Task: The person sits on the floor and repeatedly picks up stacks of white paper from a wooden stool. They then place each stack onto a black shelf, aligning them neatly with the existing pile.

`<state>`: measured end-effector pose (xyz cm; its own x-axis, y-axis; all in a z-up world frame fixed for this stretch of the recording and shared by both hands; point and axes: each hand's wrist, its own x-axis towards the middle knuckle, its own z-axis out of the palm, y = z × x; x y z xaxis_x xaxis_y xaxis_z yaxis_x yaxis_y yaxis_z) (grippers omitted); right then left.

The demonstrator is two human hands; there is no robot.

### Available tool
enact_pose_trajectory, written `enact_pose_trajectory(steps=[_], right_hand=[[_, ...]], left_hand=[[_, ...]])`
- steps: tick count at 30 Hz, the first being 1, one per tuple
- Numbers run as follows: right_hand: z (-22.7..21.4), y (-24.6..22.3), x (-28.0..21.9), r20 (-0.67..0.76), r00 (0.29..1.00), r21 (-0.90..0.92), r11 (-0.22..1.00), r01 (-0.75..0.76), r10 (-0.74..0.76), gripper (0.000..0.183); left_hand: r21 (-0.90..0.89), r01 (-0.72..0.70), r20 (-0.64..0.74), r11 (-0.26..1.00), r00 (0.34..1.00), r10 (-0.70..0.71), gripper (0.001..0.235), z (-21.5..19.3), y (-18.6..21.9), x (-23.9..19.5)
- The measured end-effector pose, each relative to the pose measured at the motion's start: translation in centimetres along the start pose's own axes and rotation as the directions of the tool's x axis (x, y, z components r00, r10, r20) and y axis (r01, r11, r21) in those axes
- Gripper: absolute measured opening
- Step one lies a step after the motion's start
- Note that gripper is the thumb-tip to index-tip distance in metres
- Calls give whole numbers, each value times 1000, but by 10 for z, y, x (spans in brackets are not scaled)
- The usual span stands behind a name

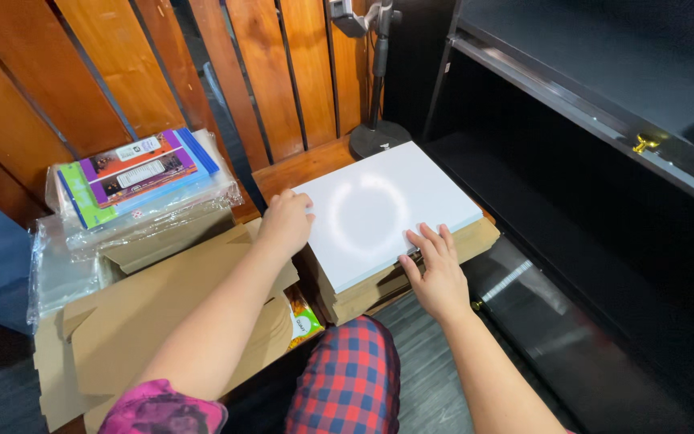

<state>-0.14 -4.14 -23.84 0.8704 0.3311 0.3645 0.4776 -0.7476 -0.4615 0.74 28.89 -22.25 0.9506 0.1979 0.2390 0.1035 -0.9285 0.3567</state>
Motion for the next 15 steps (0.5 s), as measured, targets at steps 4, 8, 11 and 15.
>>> enact_pose_trajectory(steps=[4, 8, 11, 15], right_hand=[[0, -2, -1, 3, 1000, 4, 1000, -18, 18, 46], [0, -2, 0, -7, 1000, -30, 1000, -8, 8, 46], [0, -2, 0, 2, 1000, -27, 1000, -6, 6, 47], [-1, -3, 0, 13, 1000, -23, 1000, -8, 9, 48]], left_hand=[[6, 84, -14, 996, 996, -84, 36, 3, -24, 24], [-67, 150, -5, 986, 989, -151, 41, -4, -29, 37], [-60, 168, 48, 984, 985, -165, 45, -11, -27, 41], [-82, 191, 59, 978, 981, -187, 45, -16, -25, 43]])
